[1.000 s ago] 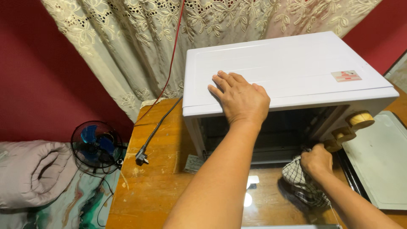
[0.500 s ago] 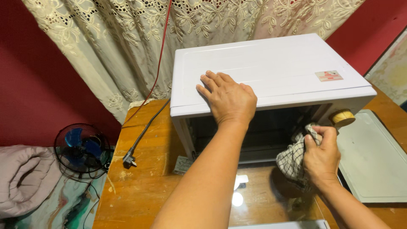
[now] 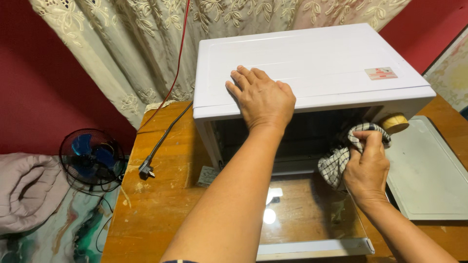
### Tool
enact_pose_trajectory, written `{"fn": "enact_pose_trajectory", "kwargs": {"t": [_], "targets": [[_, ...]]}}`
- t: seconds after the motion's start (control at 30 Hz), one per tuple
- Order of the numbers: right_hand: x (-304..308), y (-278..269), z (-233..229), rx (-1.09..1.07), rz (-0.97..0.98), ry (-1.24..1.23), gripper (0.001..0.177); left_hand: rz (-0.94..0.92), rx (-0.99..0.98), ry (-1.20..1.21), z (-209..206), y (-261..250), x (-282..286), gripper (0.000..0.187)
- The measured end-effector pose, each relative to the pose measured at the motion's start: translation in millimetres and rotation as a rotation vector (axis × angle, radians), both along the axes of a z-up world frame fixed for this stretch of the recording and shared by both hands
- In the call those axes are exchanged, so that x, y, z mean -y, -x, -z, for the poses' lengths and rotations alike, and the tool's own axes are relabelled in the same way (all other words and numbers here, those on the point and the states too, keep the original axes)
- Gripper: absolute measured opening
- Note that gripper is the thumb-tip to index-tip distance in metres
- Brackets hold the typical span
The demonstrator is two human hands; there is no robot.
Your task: The person wipes the interior and exterior of a white countertop oven with a checkered cloth. They clean the inside walls, door frame, and handle, then wipe the glass door and the wooden table surface around the appliance.
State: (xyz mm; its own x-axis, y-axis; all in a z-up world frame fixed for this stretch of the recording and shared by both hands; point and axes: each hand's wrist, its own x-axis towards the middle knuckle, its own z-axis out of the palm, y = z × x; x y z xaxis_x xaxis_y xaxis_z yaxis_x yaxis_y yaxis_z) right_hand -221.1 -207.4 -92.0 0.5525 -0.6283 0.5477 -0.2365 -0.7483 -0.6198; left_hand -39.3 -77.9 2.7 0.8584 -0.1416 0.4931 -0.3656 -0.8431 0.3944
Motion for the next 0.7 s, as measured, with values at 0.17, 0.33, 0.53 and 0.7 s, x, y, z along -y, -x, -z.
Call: {"fn": "enact_pose_trajectory", "kwargs": {"t": [0.17,0.33,0.53,0.7], "targets": [[7.8,3.7,44.3,-0.245,0.043,-0.045,0.024,0.013,-0.028,-0.014,-1.4,0.0,-1.1,0.073],[27.4,1.6,80.5,-0.557,0.078,-0.077,0.027,0.054,-0.085,-0.076,-0.8,-4.0,-1.5,0.073],[51.0,-23.4,87.4,-0.847,0.060,-0.036,0.045,0.186,-0.103,-0.039,12.1,-17.1,-19.8,0.078],[-4.5,-43.6,86.4,-0.973,-0.127,-0.089,0.047,0.181,-0.098,-0.111,15.5,-19.5,-21.2,0.079]]}}
